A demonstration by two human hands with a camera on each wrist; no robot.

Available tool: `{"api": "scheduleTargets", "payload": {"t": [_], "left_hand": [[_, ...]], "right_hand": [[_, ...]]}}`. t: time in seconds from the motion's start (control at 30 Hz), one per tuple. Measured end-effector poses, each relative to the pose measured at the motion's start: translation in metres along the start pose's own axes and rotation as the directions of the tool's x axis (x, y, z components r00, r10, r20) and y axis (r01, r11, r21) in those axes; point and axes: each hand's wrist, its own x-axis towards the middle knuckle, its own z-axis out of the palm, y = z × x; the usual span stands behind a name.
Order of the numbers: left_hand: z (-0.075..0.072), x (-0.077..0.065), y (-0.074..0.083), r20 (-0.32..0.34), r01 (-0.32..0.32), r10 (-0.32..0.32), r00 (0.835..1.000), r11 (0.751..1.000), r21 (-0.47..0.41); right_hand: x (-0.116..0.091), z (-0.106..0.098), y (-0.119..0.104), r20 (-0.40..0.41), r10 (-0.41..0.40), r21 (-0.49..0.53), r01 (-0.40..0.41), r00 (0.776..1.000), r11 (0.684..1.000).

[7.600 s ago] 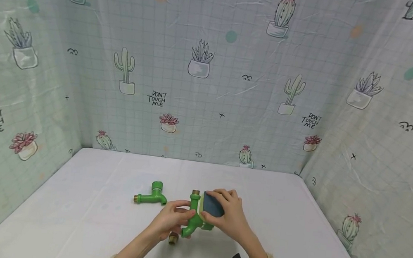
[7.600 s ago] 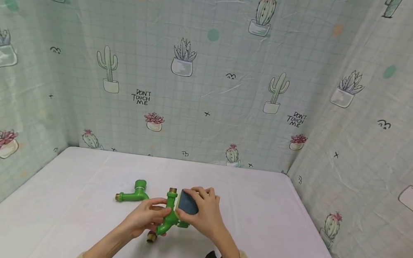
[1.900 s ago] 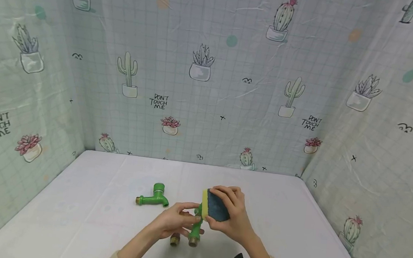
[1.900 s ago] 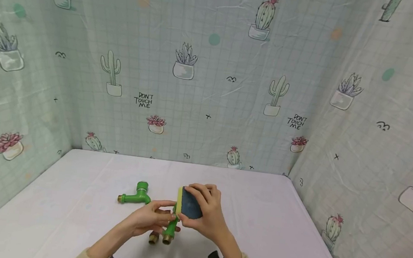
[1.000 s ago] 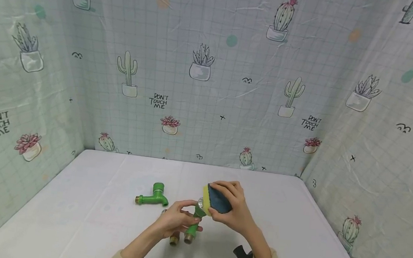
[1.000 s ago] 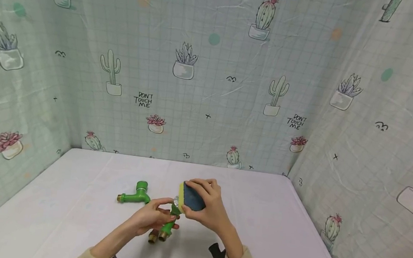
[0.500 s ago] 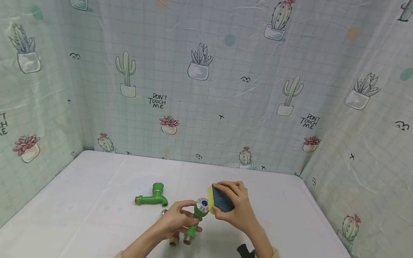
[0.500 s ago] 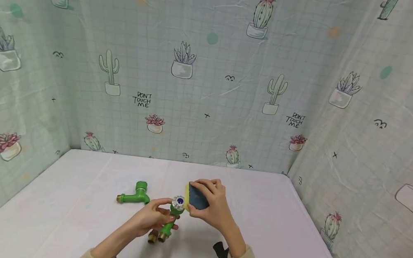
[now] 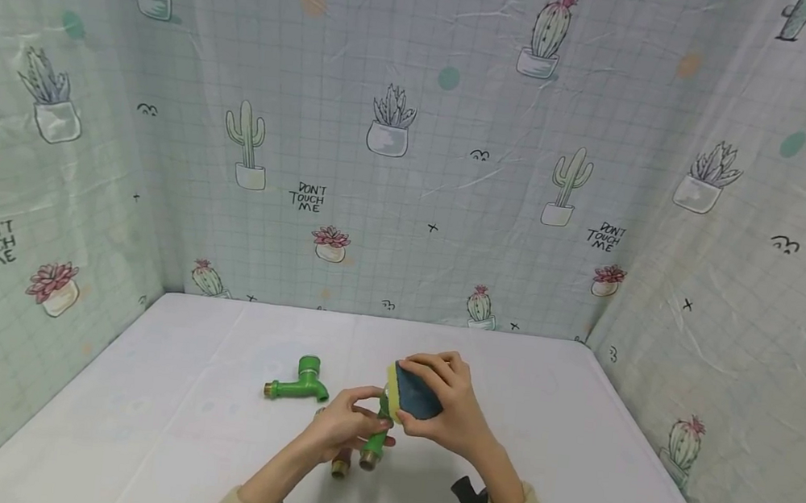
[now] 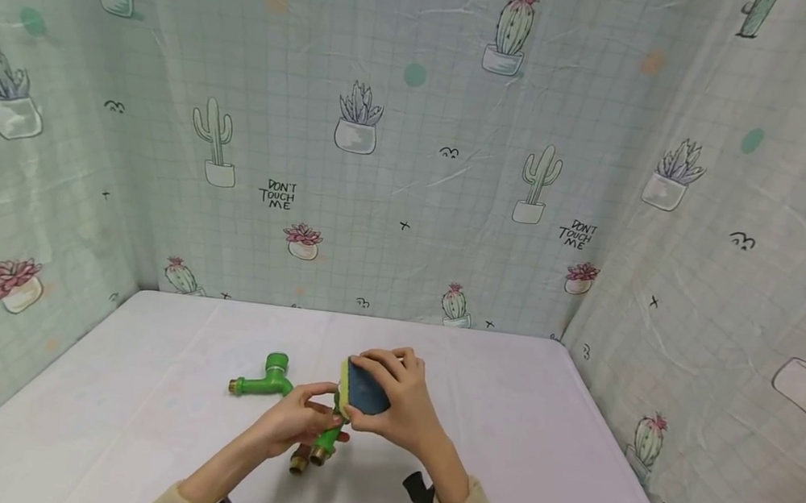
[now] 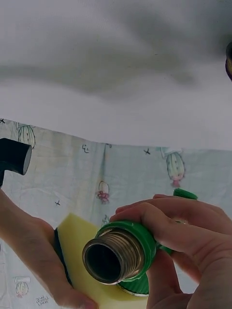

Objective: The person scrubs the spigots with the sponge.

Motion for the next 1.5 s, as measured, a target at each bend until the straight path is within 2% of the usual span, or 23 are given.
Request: {"api": "scheduleTargets", "payload": {"t": [0.27, 0.47, 0.6, 0.7, 0.83, 0.97, 1.13, 1.3, 1.43, 1.5], "left_hand": [[-0.001, -0.001, 0.001, -0.002, 0.004, -0.004, 1.000, 1.000, -0.020], [-0.002, -0.003, 0.003, -0.007, 0.002, -0.002, 1.000, 1.000, -0.031], [-0.002, -0.002, 0.004, -0.017, 0.012, -0.013, 1.000, 0.999, -0.045], [-0.001, 0.000, 0.001, -0.006, 0.007, -0.007, 1.000, 0.996, -0.086], [0.001, 0.002, 0.001, 0.044, 0.008, -0.001, 0.999, 0.987, -0.158], [0.002, 0.002, 0.002, 0.077, 0.033, -0.019, 0.997, 0.984, -0.176], [0.002, 0.000, 0.002, 0.101, 0.067, -0.048, 0.994, 0.980, -0.188], [0.001, -0.001, 0.004, 0.113, 0.061, -0.041, 0.993, 0.982, -0.178], [0.000, 0.000, 0.007, 0.098, 0.049, -0.035, 0.995, 0.988, -0.146], [-0.001, 0.000, 0.007, 0.085, 0.049, -0.037, 0.996, 0.988, -0.147]], "right_hand": [[-0.006, -0.002, 0.010, 0.002, 0.059, 0.018, -0.059, 0.998, 0.998], [-0.016, -0.004, 0.024, -0.010, 0.094, -0.011, -0.094, 0.996, 0.996], [-0.015, -0.005, 0.019, -0.033, 0.127, 0.032, -0.126, 0.991, 0.991], [-0.010, -0.004, 0.007, -0.055, 0.091, 0.040, -0.089, 0.994, 0.995], [-0.005, 0.002, 0.000, -0.072, -0.002, -0.039, 0.000, 0.997, 0.999], [-0.007, 0.005, 0.005, -0.078, -0.013, -0.076, 0.007, 0.997, 0.997], [-0.011, 0.005, 0.015, -0.073, 0.006, -0.052, -0.010, 0.997, 0.999], [-0.016, 0.004, 0.028, -0.060, 0.058, -0.068, -0.062, 0.996, 0.996], [-0.020, 0.002, 0.030, -0.080, 0.121, -0.010, -0.122, 0.989, 0.992], [-0.019, 0.001, 0.026, -0.090, 0.124, 0.042, -0.121, 0.988, 0.992]]}}
